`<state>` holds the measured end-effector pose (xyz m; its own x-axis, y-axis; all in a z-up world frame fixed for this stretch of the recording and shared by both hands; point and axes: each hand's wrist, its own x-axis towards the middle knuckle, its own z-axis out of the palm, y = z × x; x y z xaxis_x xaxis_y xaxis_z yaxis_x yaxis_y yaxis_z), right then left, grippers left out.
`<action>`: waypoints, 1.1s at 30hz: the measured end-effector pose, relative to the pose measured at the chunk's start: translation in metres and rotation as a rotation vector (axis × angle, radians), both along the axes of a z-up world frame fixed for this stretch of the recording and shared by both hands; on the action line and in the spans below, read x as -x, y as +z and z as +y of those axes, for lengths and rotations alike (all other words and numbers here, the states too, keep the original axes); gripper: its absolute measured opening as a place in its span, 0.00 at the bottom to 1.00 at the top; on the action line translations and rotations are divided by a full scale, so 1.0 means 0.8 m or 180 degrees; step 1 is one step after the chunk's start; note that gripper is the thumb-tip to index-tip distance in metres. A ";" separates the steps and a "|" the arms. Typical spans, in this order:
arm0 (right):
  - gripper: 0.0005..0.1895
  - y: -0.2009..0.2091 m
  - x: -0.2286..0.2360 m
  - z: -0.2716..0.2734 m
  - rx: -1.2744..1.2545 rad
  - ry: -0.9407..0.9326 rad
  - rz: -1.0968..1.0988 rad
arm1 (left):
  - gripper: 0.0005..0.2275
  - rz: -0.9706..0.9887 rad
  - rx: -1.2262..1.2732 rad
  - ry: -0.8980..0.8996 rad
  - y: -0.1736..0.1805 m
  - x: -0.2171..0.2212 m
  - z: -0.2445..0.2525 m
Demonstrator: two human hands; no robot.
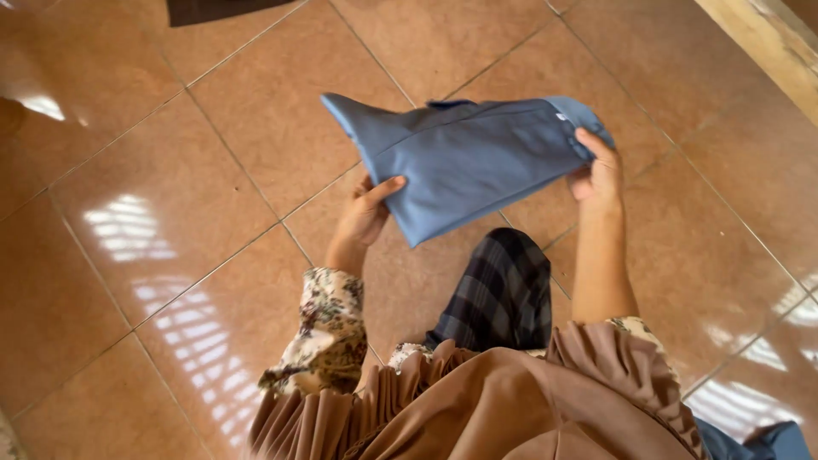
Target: Folding blue trousers into neat rectangles and stacking them on the floor.
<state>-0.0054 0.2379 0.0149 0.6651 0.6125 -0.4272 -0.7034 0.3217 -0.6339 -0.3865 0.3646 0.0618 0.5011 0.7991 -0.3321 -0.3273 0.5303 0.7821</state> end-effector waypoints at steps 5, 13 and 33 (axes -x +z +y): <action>0.26 -0.129 0.064 0.086 0.0661 0.0435 -0.0018 | 0.33 0.0672 0.0081 0.0396 -0.094 0.097 0.001; 0.41 -0.264 0.139 0.061 0.1942 0.0829 -0.0253 | 0.36 0.1931 0.0909 0.0564 -0.399 0.159 -0.065; 0.31 -0.203 0.150 0.064 0.3924 0.2430 -0.4955 | 0.33 0.4651 -0.1243 0.0220 -0.239 0.100 -0.006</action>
